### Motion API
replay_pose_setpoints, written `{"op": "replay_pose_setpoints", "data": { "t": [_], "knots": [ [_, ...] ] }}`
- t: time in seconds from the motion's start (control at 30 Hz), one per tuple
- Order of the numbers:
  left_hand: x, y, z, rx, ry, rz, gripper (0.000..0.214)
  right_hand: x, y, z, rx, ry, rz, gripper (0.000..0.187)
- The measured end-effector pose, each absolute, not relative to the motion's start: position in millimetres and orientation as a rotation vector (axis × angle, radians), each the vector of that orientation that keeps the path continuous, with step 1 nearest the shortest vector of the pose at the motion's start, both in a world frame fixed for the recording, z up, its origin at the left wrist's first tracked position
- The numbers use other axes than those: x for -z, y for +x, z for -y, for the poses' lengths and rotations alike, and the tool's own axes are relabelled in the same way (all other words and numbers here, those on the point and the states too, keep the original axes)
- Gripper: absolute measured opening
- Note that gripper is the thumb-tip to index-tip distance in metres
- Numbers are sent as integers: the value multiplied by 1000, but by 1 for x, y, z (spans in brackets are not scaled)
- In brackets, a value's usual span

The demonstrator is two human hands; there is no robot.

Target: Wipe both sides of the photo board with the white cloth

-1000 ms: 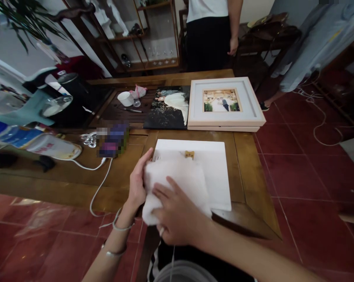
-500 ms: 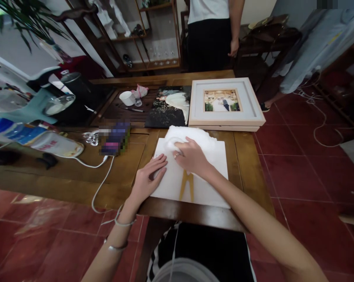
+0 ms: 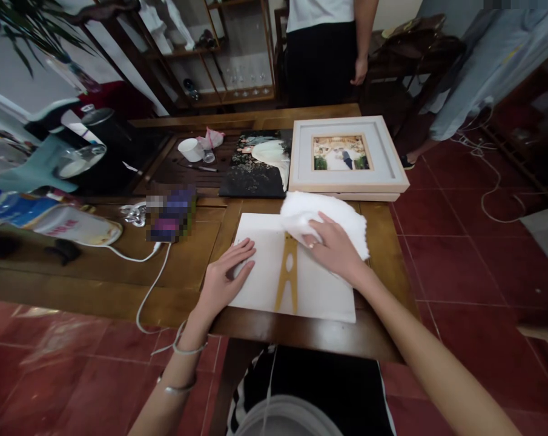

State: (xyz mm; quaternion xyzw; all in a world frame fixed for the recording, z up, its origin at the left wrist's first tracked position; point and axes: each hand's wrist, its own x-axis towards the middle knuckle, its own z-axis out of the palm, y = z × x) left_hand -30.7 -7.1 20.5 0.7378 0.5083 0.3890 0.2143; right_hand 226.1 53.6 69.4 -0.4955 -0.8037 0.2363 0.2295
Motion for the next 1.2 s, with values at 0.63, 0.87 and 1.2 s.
{"op": "replay_pose_setpoints", "data": {
  "t": [0.63,0.87,1.2],
  "knots": [
    [-22,-32,9,-1069,2058,-1395,29,-67,284,-4,-827,-1298,2266,20],
    [-21,-31,8,-1085,2050,-1401,27,-62,260,-34,-638,-1282,2216,23],
    [-19,-30,7,-1107,2084,-1387,27,-81,273,77,-655,-1097,2465,15]
  ]
}}
